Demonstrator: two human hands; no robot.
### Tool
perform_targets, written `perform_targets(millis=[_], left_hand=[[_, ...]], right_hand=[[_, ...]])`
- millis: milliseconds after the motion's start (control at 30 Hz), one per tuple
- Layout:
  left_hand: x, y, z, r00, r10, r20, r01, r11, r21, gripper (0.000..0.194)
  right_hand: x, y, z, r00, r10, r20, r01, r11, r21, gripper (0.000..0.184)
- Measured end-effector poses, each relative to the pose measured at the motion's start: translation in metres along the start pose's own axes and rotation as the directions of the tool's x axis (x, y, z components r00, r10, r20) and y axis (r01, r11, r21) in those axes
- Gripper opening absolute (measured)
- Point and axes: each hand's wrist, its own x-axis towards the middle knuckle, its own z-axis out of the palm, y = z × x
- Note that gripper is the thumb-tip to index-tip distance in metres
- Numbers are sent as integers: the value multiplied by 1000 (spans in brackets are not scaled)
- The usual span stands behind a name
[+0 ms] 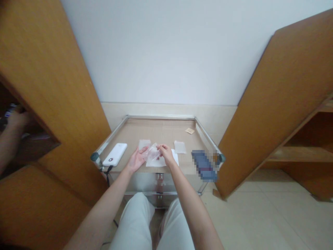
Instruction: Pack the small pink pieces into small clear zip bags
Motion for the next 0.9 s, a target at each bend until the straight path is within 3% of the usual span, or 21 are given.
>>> perform_targets(millis=[100, 233, 367, 500, 667, 900], left_hand=[[1, -2, 0, 1000, 0, -27, 1, 999, 39, 30], [3, -8, -2, 999, 38, -34, -33, 989, 141, 10], [3, -10, -2, 999, 34, 11, -36, 969, 244, 10], [3, -10, -3, 999, 52, 13, -54, 973, 224, 8], [3, -10, -3, 998, 48, -33, -41, 980, 196, 5], [5, -12, -3, 998, 55, 32, -61, 974, 219, 11]], right_hand=[[-6, -1, -1, 997, 43, 59, -40, 998, -40, 18], [-11, -1, 1, 971, 56, 233, -24, 990, -138, 19], [-12, -4, 6, 950, 55, 308, 13, 977, -215, 20], [-13, -5, 8, 964, 26, 264, 32, 976, -214, 21], [-19, -3, 5, 990, 10, 137, 3, 996, -92, 27], [-23, 14, -4, 991, 37, 126, -39, 999, 11, 28]])
